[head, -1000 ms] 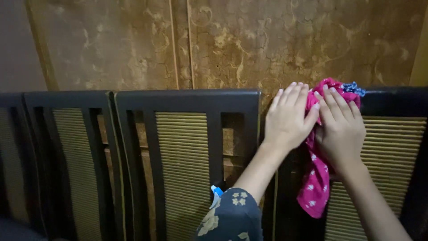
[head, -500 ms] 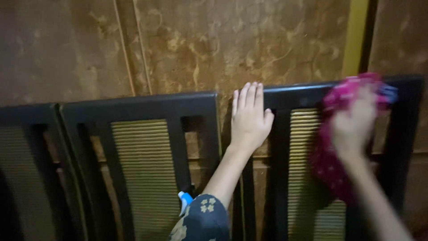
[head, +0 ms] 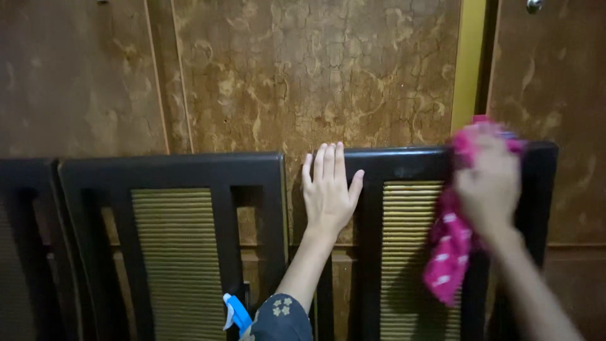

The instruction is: The person sprays liquid from a spray bottle onto a pink cloth and wipes the backrests of several wooden chairs with woven cane panels. The person moves along the row of chairs, wiping each one in turn.

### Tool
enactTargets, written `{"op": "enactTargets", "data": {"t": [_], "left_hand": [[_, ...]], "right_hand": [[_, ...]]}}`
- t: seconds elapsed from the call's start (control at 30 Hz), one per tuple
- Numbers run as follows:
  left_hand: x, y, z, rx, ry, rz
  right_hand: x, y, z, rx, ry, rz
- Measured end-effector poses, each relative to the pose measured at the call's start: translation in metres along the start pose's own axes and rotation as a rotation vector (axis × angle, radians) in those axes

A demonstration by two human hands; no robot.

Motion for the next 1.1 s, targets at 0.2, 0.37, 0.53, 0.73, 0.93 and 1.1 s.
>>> {"op": "enactTargets", "data": {"t": [0.2,0.37,0.53,0.73,0.93,1.1], "left_hand": [[0.002,0.009,0.009,-0.062,0.012,0.03],[0.004,0.009,0.011,-0.04,0.015,-0.019],[-0.002,-0.006,-0.006,-0.031,-0.03,-0.079],[0.004,0.003,0.007,-0.031,0.05,0.008],[0.0,0.004,0.007,-0.031,0.011,-0.039],[0.004,0.003,0.013,-0.057,0.046,-0.08]], "right_hand": [[0.002,-0.009,0.034,0.015,-0.193,0.106],[-0.011,-0.033,0.0,-0.071,-0.35,0.029],[0.001,-0.01,-0.002,0.024,-0.037,-0.101],[0.02,0.0,0.113,0.143,-0.574,-0.018],[-0.008,-0.002,0.121,0.163,-0.59,0.074],[-0.102,0.03,0.113,0.166,-1.034,-0.065]]}}
Point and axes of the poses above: each hand's wrist, its own x-axis towards the middle knuckle, its own y-axis out of the back of the hand, z = x × y, the point moved 6 cm from there along x, towards the middle knuckle, and after that the axes turned 12 degrees about -y, right-handed, at the moved point
